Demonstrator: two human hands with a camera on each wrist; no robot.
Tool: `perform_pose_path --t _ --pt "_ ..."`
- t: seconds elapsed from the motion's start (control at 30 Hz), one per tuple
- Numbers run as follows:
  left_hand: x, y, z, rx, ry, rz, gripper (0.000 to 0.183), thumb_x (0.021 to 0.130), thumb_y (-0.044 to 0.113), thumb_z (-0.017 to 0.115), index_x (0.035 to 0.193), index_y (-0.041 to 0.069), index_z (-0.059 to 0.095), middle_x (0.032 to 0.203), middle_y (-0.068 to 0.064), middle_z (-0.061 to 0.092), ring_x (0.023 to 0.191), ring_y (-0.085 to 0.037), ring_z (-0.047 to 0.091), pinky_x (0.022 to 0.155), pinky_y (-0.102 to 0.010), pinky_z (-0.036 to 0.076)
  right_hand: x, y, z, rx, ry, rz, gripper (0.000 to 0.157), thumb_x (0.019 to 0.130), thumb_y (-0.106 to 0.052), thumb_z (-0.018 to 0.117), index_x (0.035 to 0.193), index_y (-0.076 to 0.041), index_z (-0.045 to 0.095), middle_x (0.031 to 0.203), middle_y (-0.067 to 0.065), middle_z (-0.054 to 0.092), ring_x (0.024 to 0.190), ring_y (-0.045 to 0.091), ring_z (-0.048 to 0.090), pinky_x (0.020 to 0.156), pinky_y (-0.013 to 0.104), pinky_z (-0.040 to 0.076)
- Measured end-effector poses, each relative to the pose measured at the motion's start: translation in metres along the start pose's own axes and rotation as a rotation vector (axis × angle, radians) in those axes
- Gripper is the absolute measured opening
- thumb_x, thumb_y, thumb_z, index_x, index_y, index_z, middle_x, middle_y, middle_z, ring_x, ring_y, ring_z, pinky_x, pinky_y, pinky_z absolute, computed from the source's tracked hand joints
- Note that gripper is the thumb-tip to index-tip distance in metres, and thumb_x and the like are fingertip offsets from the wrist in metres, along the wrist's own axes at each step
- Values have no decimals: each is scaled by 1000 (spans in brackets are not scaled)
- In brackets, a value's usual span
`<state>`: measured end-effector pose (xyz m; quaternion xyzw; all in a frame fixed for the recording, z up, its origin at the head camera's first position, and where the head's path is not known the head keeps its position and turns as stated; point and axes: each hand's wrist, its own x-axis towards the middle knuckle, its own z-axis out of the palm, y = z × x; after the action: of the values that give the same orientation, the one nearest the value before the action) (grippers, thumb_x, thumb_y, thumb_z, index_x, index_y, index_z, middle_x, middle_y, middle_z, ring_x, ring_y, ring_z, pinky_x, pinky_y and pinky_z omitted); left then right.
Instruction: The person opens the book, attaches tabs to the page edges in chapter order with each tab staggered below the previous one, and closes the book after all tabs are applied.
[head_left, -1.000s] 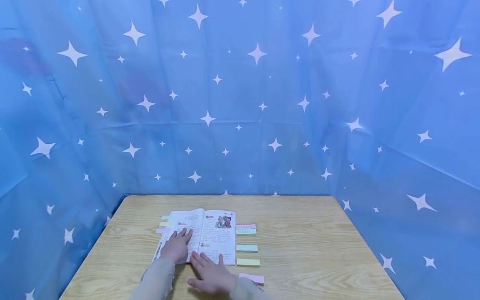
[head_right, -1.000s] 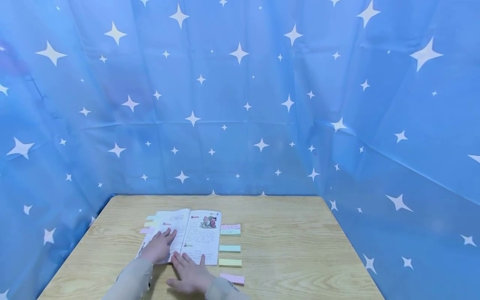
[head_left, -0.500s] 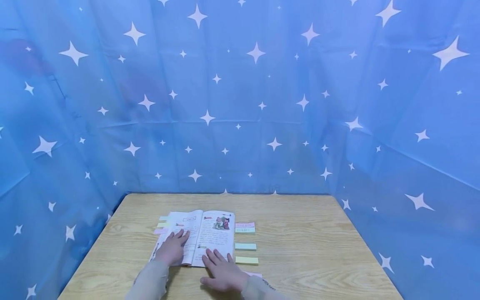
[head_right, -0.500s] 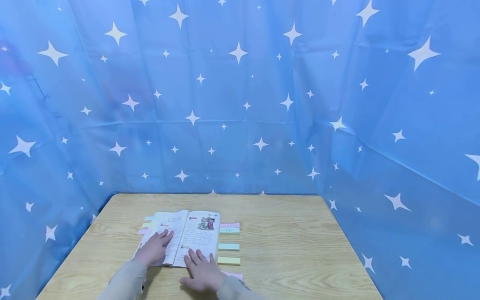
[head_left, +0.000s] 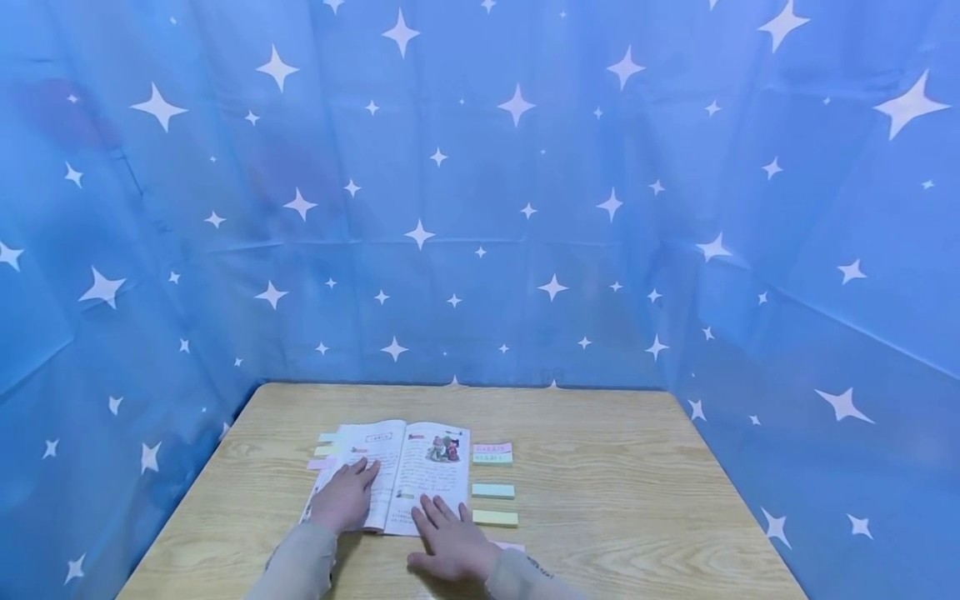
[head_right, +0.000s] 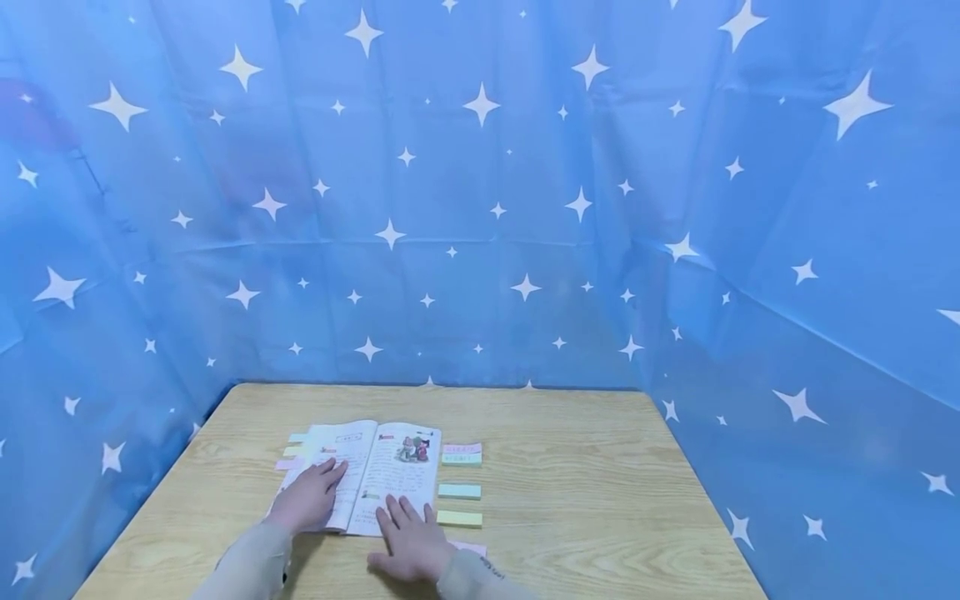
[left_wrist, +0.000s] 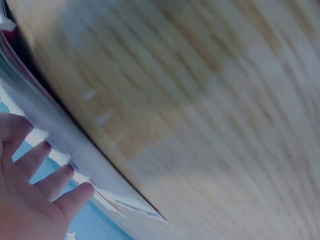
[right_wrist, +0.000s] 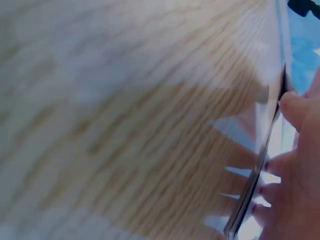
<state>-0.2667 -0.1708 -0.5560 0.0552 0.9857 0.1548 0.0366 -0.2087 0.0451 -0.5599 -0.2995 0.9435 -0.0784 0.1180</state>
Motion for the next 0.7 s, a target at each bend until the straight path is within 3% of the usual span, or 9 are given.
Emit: perform_pose_path --t 0.13,0.27,0.4,0.57,0.7 --pt "0 4 7 0 69 1 42 90 33 43 129 16 46 133 -16 39 119 -44 32 92 -59 29 2 -1 3 -34 -11 3 74 82 -66 26 141 -21 22 146 1 16 131 21 15 101 53 17" --pt "-1 13 13 -18 63 -14 48 89 42 43 133 22 41 137 -16 33 121 -47 25 90 -66 22 4 0 3 -35 -25 -4 73 83 -66 26 140 -22 23 146 1 15 131 21 15 101 53 18" --pt "-1 22 18 5 58 14 53 86 48 46 133 25 40 140 -14 29 124 -46 21 90 -69 16 4 2 -2 9 -37 -20 70 84 -64 26 140 -22 25 145 0 17 131 20 16 100 53 21" --pt "-3 34 20 53 81 93 53 83 52 47 131 29 43 141 -8 29 127 -38 22 90 -69 13 4 11 -19 0 39 -40 69 85 -62 29 138 -18 30 144 3 23 130 24 21 98 55 25" --pt "-3 39 22 56 83 120 52 83 54 46 129 32 44 141 -6 29 128 -36 20 92 -69 12 4 33 -39 -35 100 -17 67 85 -59 36 136 -16 34 143 7 24 128 27 24 96 55 27"
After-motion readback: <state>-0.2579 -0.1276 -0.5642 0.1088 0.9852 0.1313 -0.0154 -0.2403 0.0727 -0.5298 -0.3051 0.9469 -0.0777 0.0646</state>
